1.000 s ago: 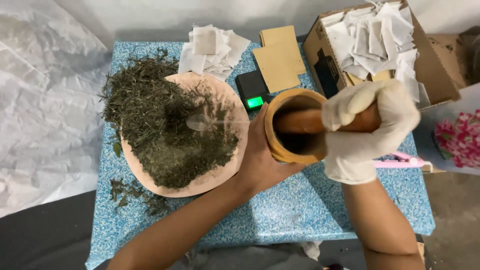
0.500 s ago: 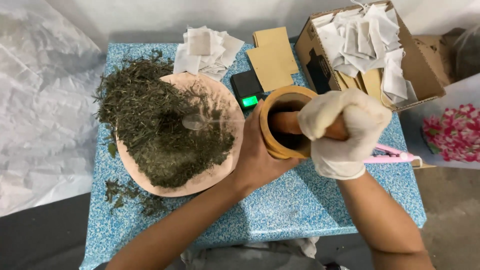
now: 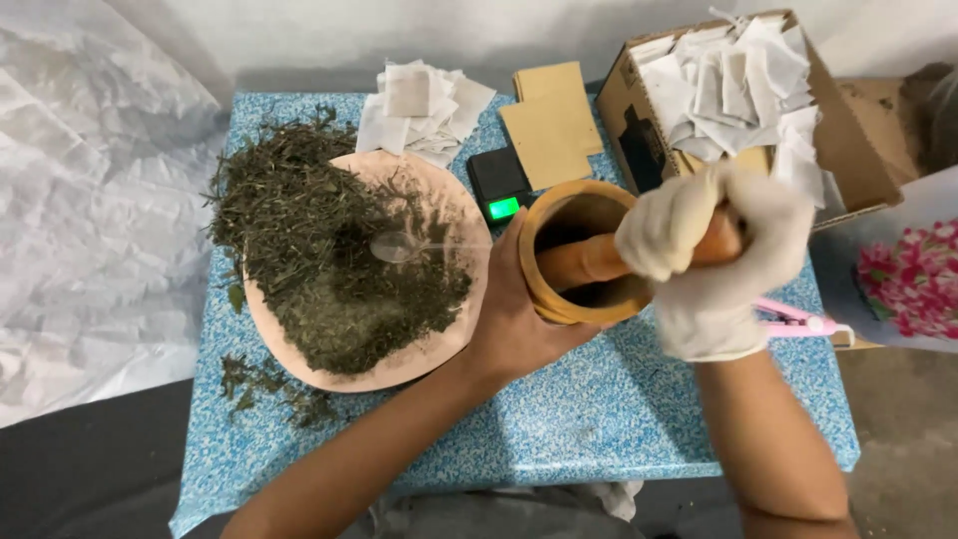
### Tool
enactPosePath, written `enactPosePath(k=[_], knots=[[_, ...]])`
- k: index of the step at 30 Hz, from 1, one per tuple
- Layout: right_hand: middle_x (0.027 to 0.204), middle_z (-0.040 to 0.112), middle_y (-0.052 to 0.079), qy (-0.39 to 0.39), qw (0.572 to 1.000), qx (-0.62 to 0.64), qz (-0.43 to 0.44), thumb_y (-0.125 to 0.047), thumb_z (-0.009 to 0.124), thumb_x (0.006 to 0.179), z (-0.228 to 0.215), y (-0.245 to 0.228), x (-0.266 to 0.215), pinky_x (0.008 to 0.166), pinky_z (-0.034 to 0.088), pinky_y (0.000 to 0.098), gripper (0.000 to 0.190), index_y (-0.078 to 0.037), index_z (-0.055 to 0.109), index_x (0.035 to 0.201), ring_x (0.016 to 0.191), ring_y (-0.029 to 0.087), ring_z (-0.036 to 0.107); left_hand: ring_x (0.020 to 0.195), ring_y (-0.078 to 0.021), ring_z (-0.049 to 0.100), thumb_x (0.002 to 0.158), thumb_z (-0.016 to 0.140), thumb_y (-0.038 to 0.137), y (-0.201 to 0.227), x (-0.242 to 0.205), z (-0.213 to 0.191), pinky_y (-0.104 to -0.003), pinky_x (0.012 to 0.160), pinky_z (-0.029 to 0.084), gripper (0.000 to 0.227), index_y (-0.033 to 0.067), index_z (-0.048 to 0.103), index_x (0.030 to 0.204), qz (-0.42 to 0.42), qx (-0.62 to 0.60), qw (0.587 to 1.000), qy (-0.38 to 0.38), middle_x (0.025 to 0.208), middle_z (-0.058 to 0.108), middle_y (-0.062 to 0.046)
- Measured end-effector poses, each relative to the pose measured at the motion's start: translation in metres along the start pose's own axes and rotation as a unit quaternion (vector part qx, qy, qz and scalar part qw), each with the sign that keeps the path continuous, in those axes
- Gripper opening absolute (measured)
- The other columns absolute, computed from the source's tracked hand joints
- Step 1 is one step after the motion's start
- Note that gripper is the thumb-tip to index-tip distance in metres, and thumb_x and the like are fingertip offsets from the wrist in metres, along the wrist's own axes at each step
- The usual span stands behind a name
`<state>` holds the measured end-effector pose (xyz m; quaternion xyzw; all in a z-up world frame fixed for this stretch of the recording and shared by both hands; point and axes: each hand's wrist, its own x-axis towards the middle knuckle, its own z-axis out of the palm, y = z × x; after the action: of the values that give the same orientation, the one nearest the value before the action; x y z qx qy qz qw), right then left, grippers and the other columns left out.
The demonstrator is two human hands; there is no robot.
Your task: Grinding dried tea leaves using a wooden mortar and pestle on a workspace.
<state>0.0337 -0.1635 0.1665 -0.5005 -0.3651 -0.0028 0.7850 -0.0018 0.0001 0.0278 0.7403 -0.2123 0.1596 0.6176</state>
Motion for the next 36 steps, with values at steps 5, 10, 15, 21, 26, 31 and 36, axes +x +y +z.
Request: enactPosePath(k=[5, 10, 15, 21, 26, 31, 36], knots=[[0.059, 0.037, 0.015, 0.142, 0.954, -0.242, -0.105, 0.018, 0.042, 0.103, 0.014, 0.003, 0.023, 0.046, 0.031, 0.0324, 0.038, 0.003, 0.039, 0.068, 0.048, 0.023, 0.041, 0.164, -0.0422, 0.047, 0.091, 0.093, 0.05, -0.012, -0.003, 0.005, -0.062, 0.139, 0.04, 0.122, 0.0048, 0.017, 0.176, 0.027, 0.024, 0.999, 0.014, 0.173, 0.042, -0.02], [0.074, 0.059, 0.008, 0.042, 0.976, -0.196, -0.081, -0.004, 0.043, 0.095, -0.004, -0.004, 0.003, 0.062, 0.051, 0.0339, 0.018, -0.005, 0.054, 0.081, 0.063, 0.021, 0.059, 0.161, -0.039, 0.052, 0.089, 0.096, 0.042, 0.005, 0.013, 0.0, -0.057, 0.14, 0.044, 0.114, 0.0061, 0.028, 0.172, 0.046, -0.049, 0.997, 0.03, 0.172, 0.043, -0.018], [0.068, 0.05, 0.001, -0.054, 0.986, -0.16, 0.004, 0.019, 0.048, 0.061, -0.022, -0.021, 0.014, 0.057, 0.04, 0.0279, 0.031, -0.007, 0.051, 0.077, 0.06, 0.016, 0.047, 0.161, -0.0424, 0.049, 0.091, 0.095, 0.043, -0.003, 0.01, 0.003, -0.064, 0.139, 0.046, 0.111, 0.009, 0.028, 0.174, 0.007, -0.01, 1.0, 0.001, 0.173, 0.038, -0.019], [0.084, 0.054, 0.015, 0.056, 0.956, -0.058, -0.282, 0.037, 0.055, 0.071, -0.014, 0.026, 0.002, 0.049, 0.047, 0.0342, 0.105, -0.014, 0.067, 0.162, 0.06, 0.023, 0.044, 0.159, -0.0415, 0.051, 0.088, 0.094, 0.047, 0.01, 0.021, 0.002, -0.062, 0.138, 0.04, 0.111, 0.0095, 0.031, 0.171, -0.042, -0.012, 0.999, -0.001, 0.17, 0.043, -0.018], [0.072, 0.05, 0.01, 0.047, 0.979, -0.161, -0.117, 0.02, 0.043, 0.055, -0.048, 0.004, 0.003, 0.049, 0.048, 0.0326, 0.052, -0.001, 0.045, 0.102, 0.055, 0.021, 0.05, 0.161, -0.0403, 0.055, 0.089, 0.095, 0.05, 0.002, 0.021, -0.001, -0.063, 0.141, 0.038, 0.109, 0.014, 0.035, 0.172, -0.027, 0.022, 0.999, -0.036, 0.172, 0.051, -0.015], [0.081, 0.058, 0.014, 0.022, 0.97, -0.129, -0.204, 0.03, 0.043, 0.054, -0.026, 0.023, -0.001, 0.054, 0.054, 0.0342, 0.077, -0.011, 0.042, 0.119, 0.062, 0.024, 0.055, 0.168, -0.0413, 0.043, 0.09, 0.095, 0.054, -0.016, 0.003, 0.01, -0.063, 0.145, 0.031, 0.122, 0.0113, 0.021, 0.176, 0.0, 0.067, 0.998, -0.022, 0.178, 0.038, -0.015], [0.07, 0.058, 0.003, 0.043, 0.978, -0.205, 0.016, -0.026, 0.043, 0.123, -0.013, -0.019, 0.016, 0.057, 0.053, 0.0297, 0.046, -0.008, 0.053, 0.082, 0.059, 0.017, 0.06, 0.159, -0.0397, 0.058, 0.092, 0.094, 0.049, -0.008, 0.011, 0.005, -0.064, 0.137, 0.047, 0.103, 0.0158, 0.036, 0.171, -0.03, -0.024, 0.999, -0.029, 0.17, 0.052, -0.014]])
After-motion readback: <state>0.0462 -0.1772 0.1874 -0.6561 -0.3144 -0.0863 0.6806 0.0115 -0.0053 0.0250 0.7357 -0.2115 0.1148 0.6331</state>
